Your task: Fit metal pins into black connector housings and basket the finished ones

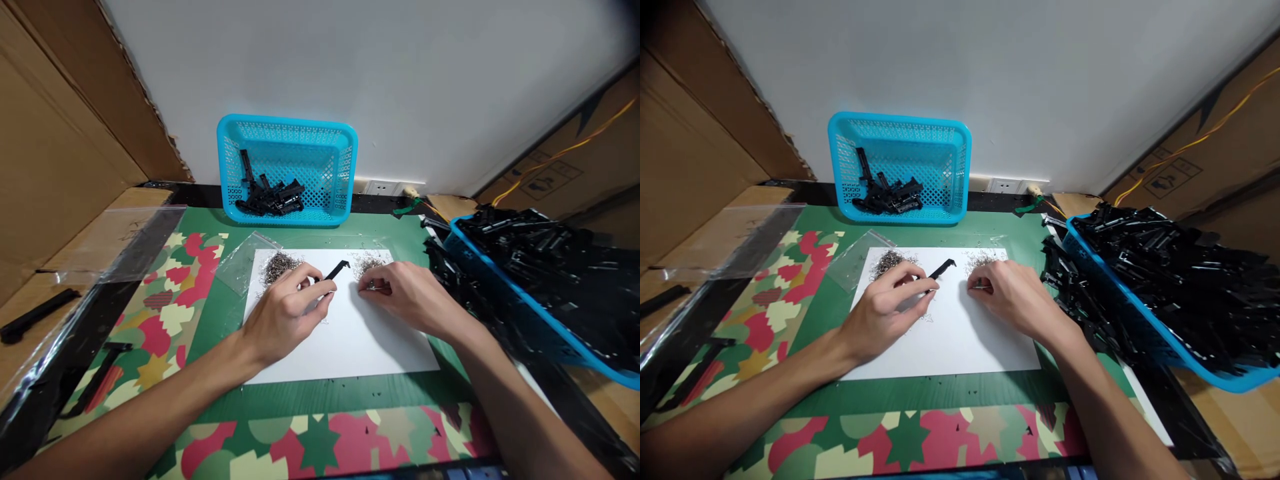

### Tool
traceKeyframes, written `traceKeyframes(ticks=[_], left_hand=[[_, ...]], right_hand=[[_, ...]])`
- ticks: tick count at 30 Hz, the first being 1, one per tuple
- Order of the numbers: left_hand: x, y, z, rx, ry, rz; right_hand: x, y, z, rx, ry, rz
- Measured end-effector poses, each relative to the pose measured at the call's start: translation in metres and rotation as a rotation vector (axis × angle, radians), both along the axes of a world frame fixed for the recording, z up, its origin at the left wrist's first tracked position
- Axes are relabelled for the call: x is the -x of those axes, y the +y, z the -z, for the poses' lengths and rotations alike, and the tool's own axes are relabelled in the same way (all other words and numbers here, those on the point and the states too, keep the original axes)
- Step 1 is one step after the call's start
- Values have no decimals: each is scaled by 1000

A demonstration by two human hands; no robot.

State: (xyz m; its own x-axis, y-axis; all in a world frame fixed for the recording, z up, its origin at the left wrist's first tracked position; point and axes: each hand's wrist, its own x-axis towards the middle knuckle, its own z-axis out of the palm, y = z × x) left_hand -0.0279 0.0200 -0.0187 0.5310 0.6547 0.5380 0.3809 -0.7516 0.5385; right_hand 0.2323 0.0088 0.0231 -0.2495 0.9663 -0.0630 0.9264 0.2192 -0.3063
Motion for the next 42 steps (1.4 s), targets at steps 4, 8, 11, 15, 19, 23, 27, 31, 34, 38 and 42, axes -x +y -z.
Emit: traceKeyframes(ticks=[4, 8, 11, 15, 19, 23, 27, 31, 34, 38, 42], left_hand=[[1, 0, 1, 2, 19, 8], [0, -1, -2, 0, 45, 10], [-1, -3, -4, -55, 107, 8], [-3, -6, -5, -60, 187, -13], [-3, -7, -5, -7, 199, -21], [-3, -6, -6, 52, 193, -2], [-4, -6, -8, 134, 115, -15], [-3, -7, -10, 230, 16, -38], [-3, -7, -11, 267, 5, -34], [-3, -6, -12, 293, 55, -6], [-3, -5, -7, 307, 92, 26]], right_hand=[[5, -3, -4, 22, 58, -38], [13, -8, -9, 9, 271, -113], [22, -12, -9, 27, 419, -135], [30, -15, -6, 35, 556, -150], [33, -15, -2, -10, 654, -123], [34, -17, 0, -79, 680, -69], [35, -17, -2, -101, 691, -51], [38, -16, -2, -15, 753, -27], [41, -13, 1, 55, 857, 6], [39, -8, 3, 100, 917, 86], [23, -1, -1, 116, 776, 194]])
